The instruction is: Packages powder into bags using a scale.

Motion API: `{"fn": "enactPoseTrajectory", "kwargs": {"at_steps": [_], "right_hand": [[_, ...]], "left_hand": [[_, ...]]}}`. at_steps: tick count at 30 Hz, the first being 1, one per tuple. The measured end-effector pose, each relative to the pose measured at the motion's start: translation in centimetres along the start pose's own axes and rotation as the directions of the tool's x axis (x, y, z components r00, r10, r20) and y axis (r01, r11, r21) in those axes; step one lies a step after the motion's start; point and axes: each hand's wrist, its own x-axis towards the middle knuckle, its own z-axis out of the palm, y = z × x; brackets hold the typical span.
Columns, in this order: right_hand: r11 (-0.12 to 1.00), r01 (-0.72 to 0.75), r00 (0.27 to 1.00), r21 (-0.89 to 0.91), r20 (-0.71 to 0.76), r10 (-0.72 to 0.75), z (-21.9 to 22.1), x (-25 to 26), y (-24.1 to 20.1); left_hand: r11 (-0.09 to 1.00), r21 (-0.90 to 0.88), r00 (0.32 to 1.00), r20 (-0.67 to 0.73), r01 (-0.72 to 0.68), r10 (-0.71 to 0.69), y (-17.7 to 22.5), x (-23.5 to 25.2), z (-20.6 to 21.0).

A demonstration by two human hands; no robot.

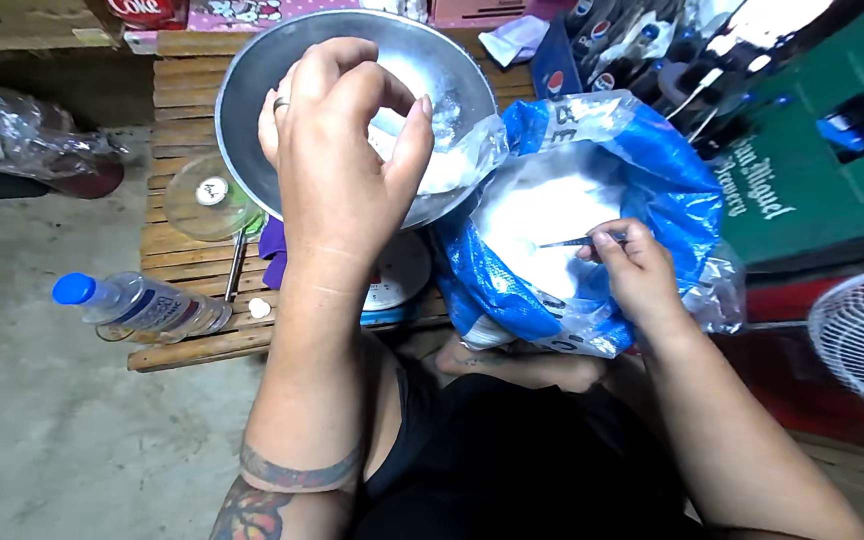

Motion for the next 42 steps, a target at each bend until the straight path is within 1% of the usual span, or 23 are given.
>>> {"fn": "enactPoseTrajectory", "kwargs": {"at_steps": [6,9,15,22,25,29,32,37,42], "right_hand": [[0.979,-0.131,0.991,0.157,-0.01,0.134,-0.5,0.1,0.9],[0.954,-0.184,0.979,0.235,-0.042,0.199,-0.6,0.6,0.6],[0.906,-0.218,0.958,0.363,-0.098,0.27,-1.1,1.0,0.9],[0.773,-0.232,0.929,0.59,-0.102,0.357,-2.5,0.9,0.6],[0.728,-0.162,0.939,0.666,-0.123,0.321,-3.4,1.1,-0.3],[0.684,-0.055,0.967,0.728,-0.133,0.219,-4.7,1.0,-2.1],[0.648,0.017,0.976,0.762,-0.154,0.155,-5.3,1.2,-3.6],[0.616,0.086,0.981,0.783,-0.173,0.083,-6.2,1.6,-6.5],[0.593,0.149,0.98,0.792,-0.198,0.018,-6.4,2.4,-8.9]], "left_hand": [[1.0,-0.004,1.0,0.001,0.013,-0.013,0.1,0.1,0.0],[1.0,-0.011,1.0,0.007,0.017,-0.017,0.1,0.1,0.0],[1.0,0.006,1.0,0.011,0.017,-0.017,0.0,0.0,-0.2],[1.0,0.009,1.0,0.01,-0.011,0.01,0.1,0.0,0.2],[1.0,0.019,0.998,0.054,-0.018,0.017,0.6,0.1,0.4],[0.998,0.056,0.99,0.141,-0.003,-0.005,1.4,0.1,1.3],[0.996,0.086,0.985,0.174,0.002,-0.017,1.9,0.2,1.7],[0.994,0.112,0.973,0.228,0.015,-0.04,2.3,0.2,2.0],[0.992,0.127,0.971,0.237,0.002,-0.033,2.1,0.1,2.2]]}}
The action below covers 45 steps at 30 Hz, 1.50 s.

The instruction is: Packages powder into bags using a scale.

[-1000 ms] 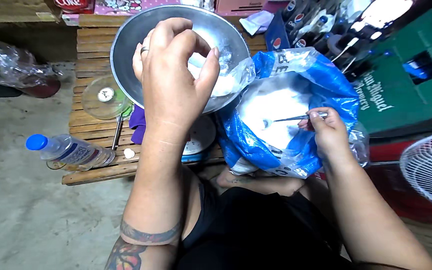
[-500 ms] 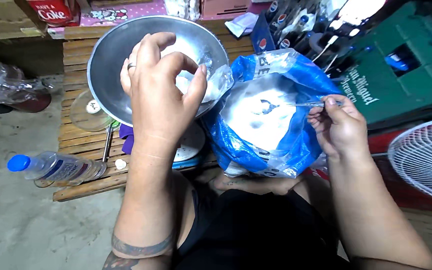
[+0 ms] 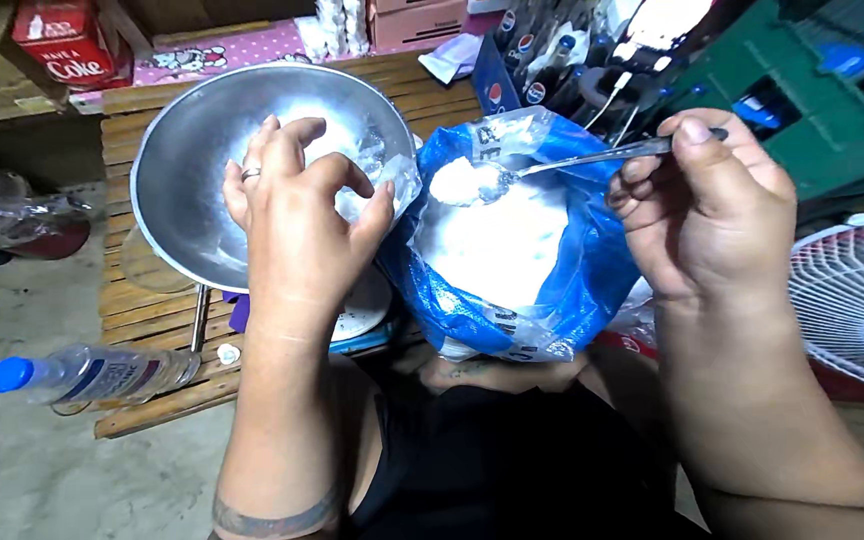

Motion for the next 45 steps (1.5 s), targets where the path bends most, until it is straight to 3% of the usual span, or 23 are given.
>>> {"fn": "enactPoseTrajectory", "kwargs": {"at_steps": [14,26,30,35,37,41,45], "right_hand": [[0.988,0.134,0.986,-0.076,0.114,-0.125,4.0,1.0,-0.6],[0.906,0.356,0.918,-0.227,0.268,-0.294,7.4,2.1,-0.6],[0.798,0.51,0.834,-0.32,0.409,-0.369,9.0,2.6,-0.5],[0.448,0.738,0.673,-0.506,0.605,-0.425,9.0,2.3,-1.8],[0.379,0.769,0.639,-0.514,0.631,-0.44,8.5,2.1,-2.4],[0.439,0.76,0.649,-0.479,0.59,-0.479,7.3,2.0,-2.7],[0.625,0.649,0.757,-0.433,0.442,-0.481,5.1,1.8,-2.7]], "left_hand": [[0.998,-0.062,0.999,-0.039,-0.017,0.015,0.1,0.2,0.5],[0.994,-0.096,0.996,-0.075,-0.05,0.043,0.3,0.3,0.7],[0.991,-0.124,0.996,-0.085,-0.05,0.039,0.4,0.2,0.5],[0.992,-0.125,0.995,-0.1,-0.03,0.018,0.2,0.2,0.4],[0.992,-0.123,0.996,-0.093,-0.016,0.005,0.2,0.2,0.4],[0.995,-0.103,0.997,-0.075,-0.016,0.008,0.2,0.3,0.6],[0.996,-0.09,0.999,-0.052,-0.015,0.01,0.2,0.2,0.6]]}}
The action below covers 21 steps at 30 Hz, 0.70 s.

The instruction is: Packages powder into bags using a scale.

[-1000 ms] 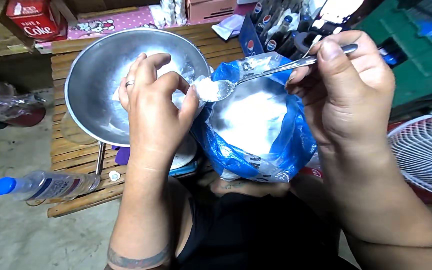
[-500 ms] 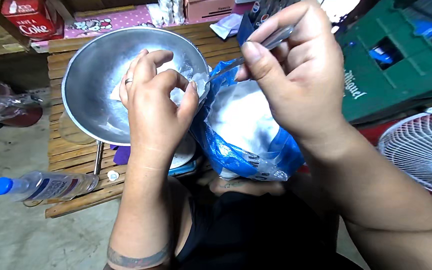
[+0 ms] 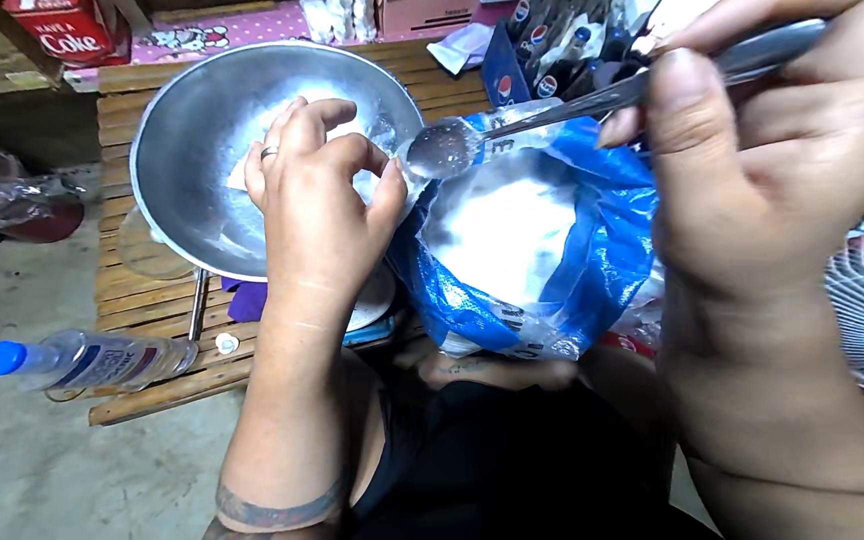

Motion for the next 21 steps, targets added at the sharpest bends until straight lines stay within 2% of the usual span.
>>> {"fn": "enactPoseTrajectory", "kwargs": {"at_steps": [4,7,9,11,14,16,21], "right_hand": [[0.951,-0.2,0.952,0.237,-0.183,0.246,-1.5,-2.4,1.5],[0.893,-0.333,0.889,0.301,-0.214,0.404,-2.0,-5.1,3.5],[0.882,-0.414,0.879,0.224,-0.155,0.452,-1.8,-7.1,5.3],[0.882,-0.471,0.88,0.01,-0.064,0.47,-1.3,-8.8,6.7],[0.846,-0.443,0.882,-0.297,0.025,0.471,-0.1,-10.4,7.9],[0.824,-0.435,0.874,-0.364,0.05,0.484,0.5,-10.8,8.4],[0.778,-0.501,0.818,-0.378,0.087,0.569,1.5,-11.3,8.9]], "left_hand": [[1.0,0.007,1.0,0.006,-0.012,0.012,-0.1,-0.1,-0.1],[1.0,0.026,0.999,0.037,-0.003,0.002,-0.1,0.0,-0.3],[0.999,0.033,0.998,0.055,0.004,-0.005,-0.1,-0.1,-0.6],[0.999,0.036,0.998,0.063,0.003,-0.005,-0.1,-0.1,-0.7],[0.999,0.034,0.998,0.059,-0.001,-0.001,-0.2,-0.1,-0.8],[0.999,0.033,0.999,0.052,-0.004,0.002,-0.2,-0.2,-0.7],[1.0,0.017,0.999,0.05,-0.013,0.012,-0.5,-0.3,-0.9]]}}
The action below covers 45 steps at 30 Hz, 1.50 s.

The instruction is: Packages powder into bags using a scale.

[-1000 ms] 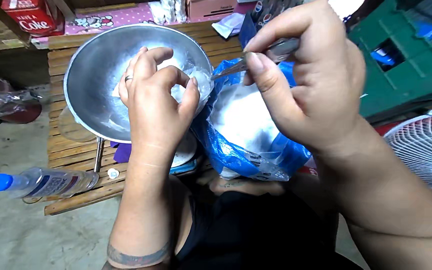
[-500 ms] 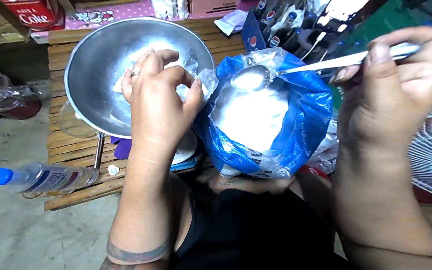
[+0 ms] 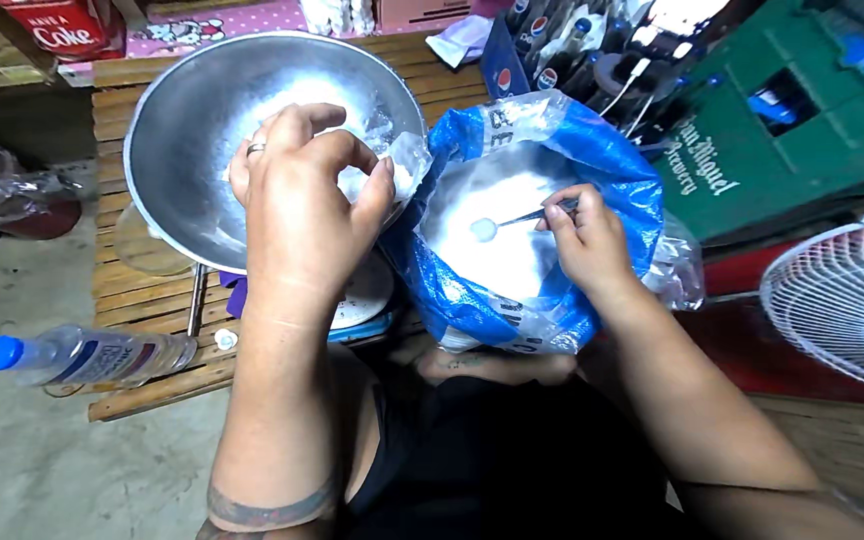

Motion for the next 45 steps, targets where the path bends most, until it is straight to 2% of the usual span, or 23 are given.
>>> {"fn": "enactPoseTrajectory", "kwargs": {"at_steps": [5,9,13,21,29,35,45], "right_hand": [[0.957,-0.181,0.983,0.227,0.081,0.167,0.3,0.1,1.1],[0.836,-0.339,0.939,0.431,0.098,0.33,-0.1,0.1,1.6],[0.742,-0.388,0.909,0.546,0.093,0.406,-0.8,-0.3,2.3],[0.643,-0.356,0.895,0.678,0.048,0.444,-2.5,-0.5,1.9],[0.561,-0.247,0.927,0.79,0.024,0.374,-4.6,-0.2,0.1],[0.545,-0.151,0.958,0.825,-0.014,0.287,-5.8,-0.1,-2.0],[0.53,-0.026,0.984,0.847,-0.071,0.162,-6.7,1.5,-6.9]], "left_hand": [[0.999,-0.03,0.998,-0.06,-0.029,0.027,-0.2,-0.1,-0.4],[0.994,-0.075,0.974,-0.216,-0.083,0.065,-0.2,-0.1,-0.8],[0.987,-0.103,0.942,-0.325,-0.122,0.082,-0.7,-0.2,-0.9],[0.991,-0.099,0.941,-0.334,-0.084,0.046,-1.1,-0.4,-1.4],[0.993,-0.093,0.938,-0.345,-0.068,0.032,-1.4,-0.4,-1.5],[0.994,-0.099,0.95,-0.312,-0.046,0.013,-1.4,-0.5,-1.5],[0.998,-0.06,0.991,-0.136,-0.029,0.021,-0.7,-0.3,-0.4]]}}
